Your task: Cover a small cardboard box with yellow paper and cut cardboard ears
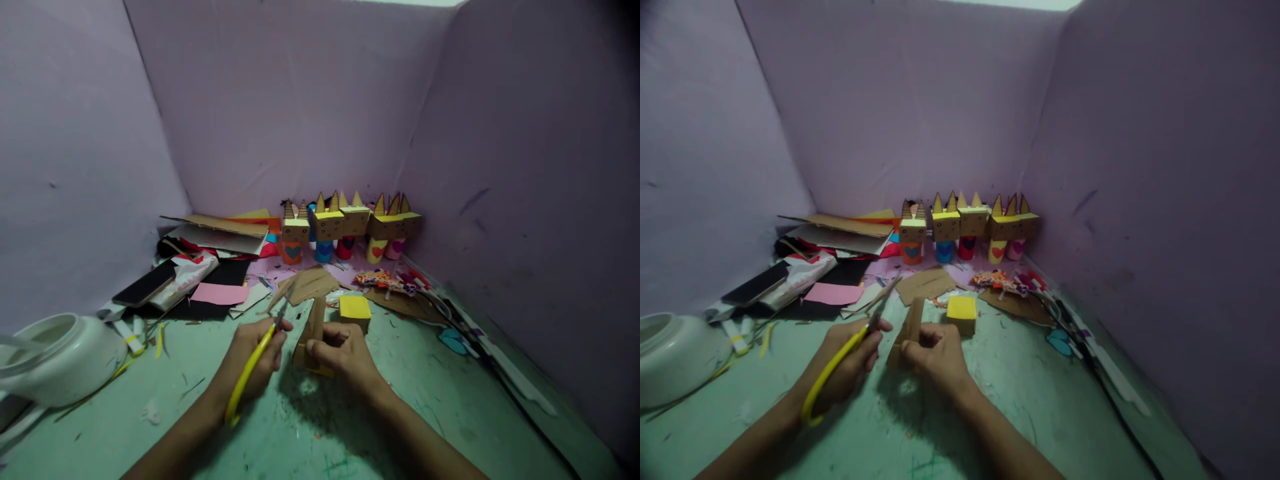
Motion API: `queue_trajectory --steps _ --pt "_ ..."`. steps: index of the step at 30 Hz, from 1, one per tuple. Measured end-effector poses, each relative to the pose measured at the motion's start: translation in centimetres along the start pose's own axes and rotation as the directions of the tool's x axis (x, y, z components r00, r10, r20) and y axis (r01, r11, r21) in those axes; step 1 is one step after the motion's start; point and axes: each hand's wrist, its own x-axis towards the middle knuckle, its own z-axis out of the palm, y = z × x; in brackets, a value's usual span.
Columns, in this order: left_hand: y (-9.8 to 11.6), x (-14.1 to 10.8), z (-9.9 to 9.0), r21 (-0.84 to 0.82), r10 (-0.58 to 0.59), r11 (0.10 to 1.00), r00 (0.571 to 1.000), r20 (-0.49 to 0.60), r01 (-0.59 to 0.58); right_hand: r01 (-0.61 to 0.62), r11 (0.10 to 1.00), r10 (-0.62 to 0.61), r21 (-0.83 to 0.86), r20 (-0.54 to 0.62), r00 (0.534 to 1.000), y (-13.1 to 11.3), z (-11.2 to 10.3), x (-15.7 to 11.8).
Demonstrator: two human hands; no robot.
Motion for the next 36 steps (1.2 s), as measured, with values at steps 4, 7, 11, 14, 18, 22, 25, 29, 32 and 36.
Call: queue_trajectory --steps 4,7,11,14,18,22,25,29,32,36 --pt "0.1 0.6 -1.0 -0.241 -0.106 0.967 0.99 -0.094 0.081 -0.107 0.984 0.1 0.141 0.059 0.993 1.0 -0.5 0.5" --pt "0.2 0.8 -1.4 -0.242 -0.012 0.97 0.996 -0.092 -0.011 -0.171 0.97 0.147 0.17 0.145 0.978 1.0 -0.7 0.5" --pt "0.9 0.6 -0.9 -0.168 0.017 0.985 0.999 -0.042 -0.024 -0.219 0.964 0.185 0.15 0.211 0.96 0.3 -0.4 0.1" --pt "1.3 0.3 -0.3 -0.194 -0.044 0.98 0.999 0.023 0.047 -0.219 0.964 0.185 0.151 0.208 0.96 -0.1 -0.1 -0.2" --pt "0.8 0.3 0.4 -0.185 -0.029 0.982 0.999 0.027 0.034 -0.202 0.976 0.176 0.078 0.256 0.95 -0.1 0.3 -0.5" --pt "-0.1 0.3 0.6 -0.171 0.062 0.983 0.998 -0.021 -0.065 -0.166 0.986 0.162 -0.005 0.241 0.957 -0.1 0.6 -0.5" --pt "-0.5 0.5 0.6 -0.255 0.054 0.964 0.994 -0.093 -0.076 -0.179 0.981 0.158 0.07 0.233 0.96 -0.3 0.5 -0.2" --pt "-1.1 1.2 0.4 -0.482 -0.069 0.873 0.961 -0.268 -0.071 -0.129 0.967 0.073 0.218 0.249 0.966 -0.6 0.3 -0.1" --pt "-1.5 1.9 0.5 -0.636 -0.203 0.77 0.928 -0.313 -0.047 -0.107 0.957 0.042 0.269 0.237 0.971 -0.6 0.7 -0.2" --pt "-1.3 2.1 0.8 -0.644 -0.278 0.763 0.869 -0.409 -0.06 -0.116 0.935 0.05 0.335 0.2 0.979 0.0 1.7 -0.3"
